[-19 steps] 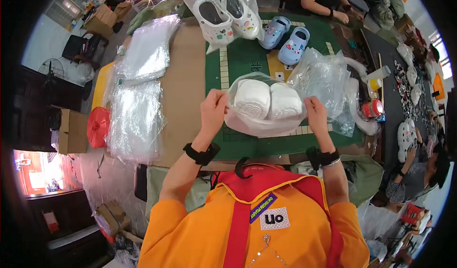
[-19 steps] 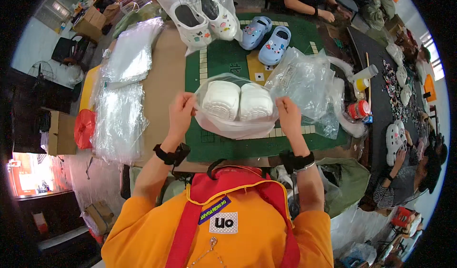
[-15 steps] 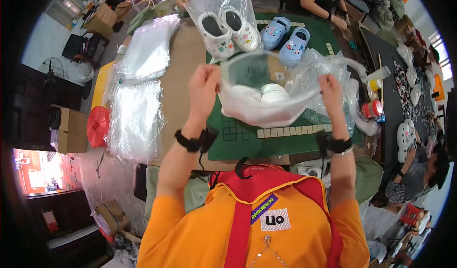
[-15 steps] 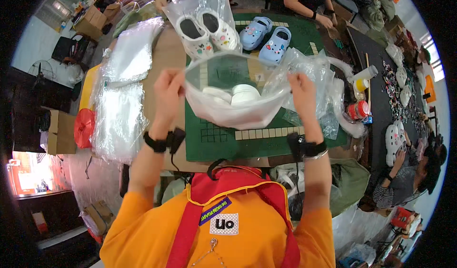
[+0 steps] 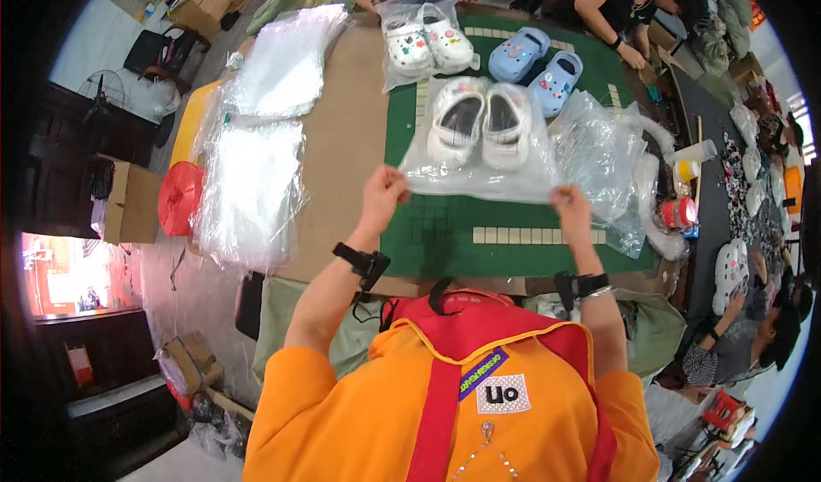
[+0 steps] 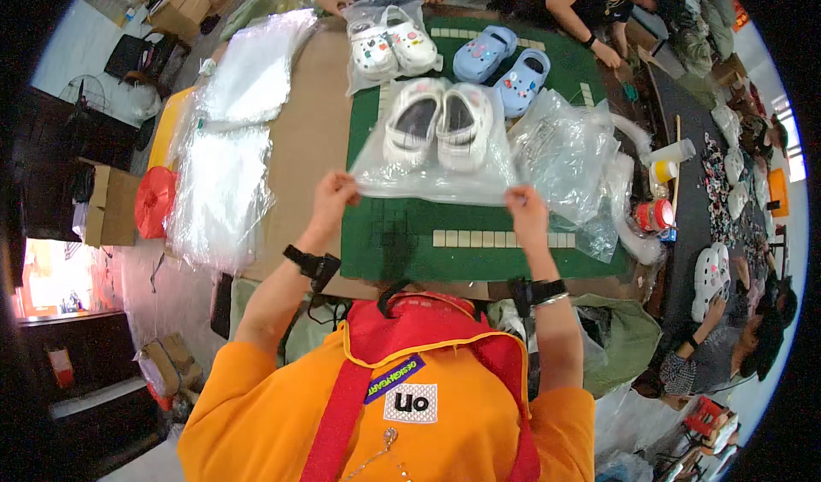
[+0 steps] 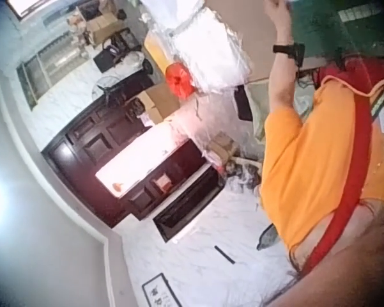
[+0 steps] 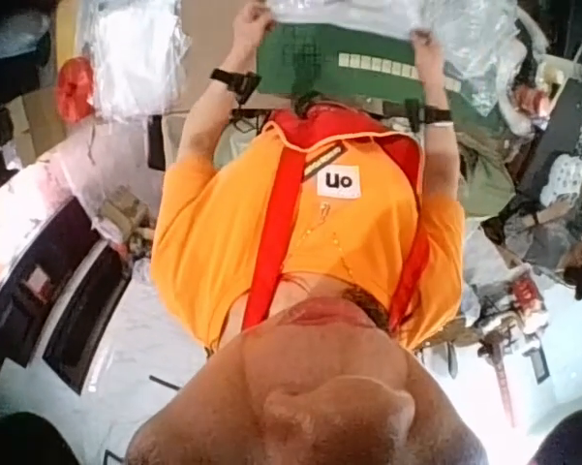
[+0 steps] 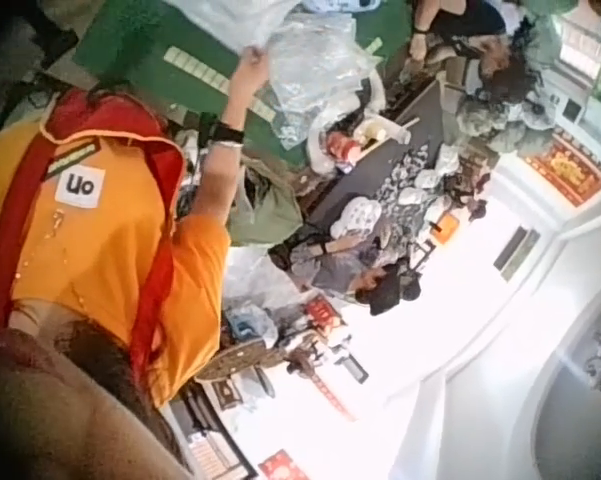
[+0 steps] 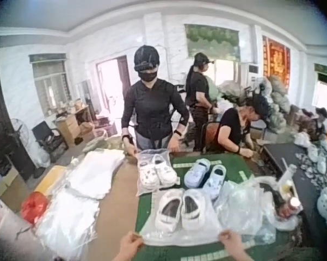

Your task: Packing decorated clog-style shoes into individual plastic bags and placing them into a large sack.

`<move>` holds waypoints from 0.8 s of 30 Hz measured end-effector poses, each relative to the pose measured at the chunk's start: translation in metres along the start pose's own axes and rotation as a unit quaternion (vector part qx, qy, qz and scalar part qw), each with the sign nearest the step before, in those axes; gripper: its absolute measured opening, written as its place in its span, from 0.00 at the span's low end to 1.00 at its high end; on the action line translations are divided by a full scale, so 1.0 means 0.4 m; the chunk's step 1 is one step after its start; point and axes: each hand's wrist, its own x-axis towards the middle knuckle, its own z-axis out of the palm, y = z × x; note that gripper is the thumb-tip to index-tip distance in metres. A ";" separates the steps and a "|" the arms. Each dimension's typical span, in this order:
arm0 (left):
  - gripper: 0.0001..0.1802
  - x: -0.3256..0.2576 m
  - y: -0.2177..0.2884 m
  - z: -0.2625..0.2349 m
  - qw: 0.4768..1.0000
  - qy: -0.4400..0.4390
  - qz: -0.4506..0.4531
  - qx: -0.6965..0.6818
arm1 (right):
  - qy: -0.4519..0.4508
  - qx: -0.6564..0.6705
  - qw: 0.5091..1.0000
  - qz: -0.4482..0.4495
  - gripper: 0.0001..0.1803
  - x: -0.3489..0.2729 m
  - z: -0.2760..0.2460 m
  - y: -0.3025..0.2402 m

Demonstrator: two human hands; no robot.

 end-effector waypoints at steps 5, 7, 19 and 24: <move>0.08 -0.089 -0.252 -0.021 0.968 0.110 -0.221 -0.054 | -0.138 0.129 0.963 0.194 0.09 -0.132 0.123 0.206; 0.10 -0.105 -0.228 -0.019 0.972 0.102 -0.209 -0.036 | -0.142 0.078 0.965 0.206 0.09 -0.148 0.120 0.177; 0.20 -0.142 -0.247 0.029 0.870 -0.345 -0.139 0.323 | -0.230 0.035 0.957 0.174 0.18 -0.167 0.096 0.184; 0.26 -0.119 -0.263 0.152 0.885 -0.253 -0.050 0.388 | -0.193 0.175 0.926 0.274 0.19 -0.161 0.078 0.126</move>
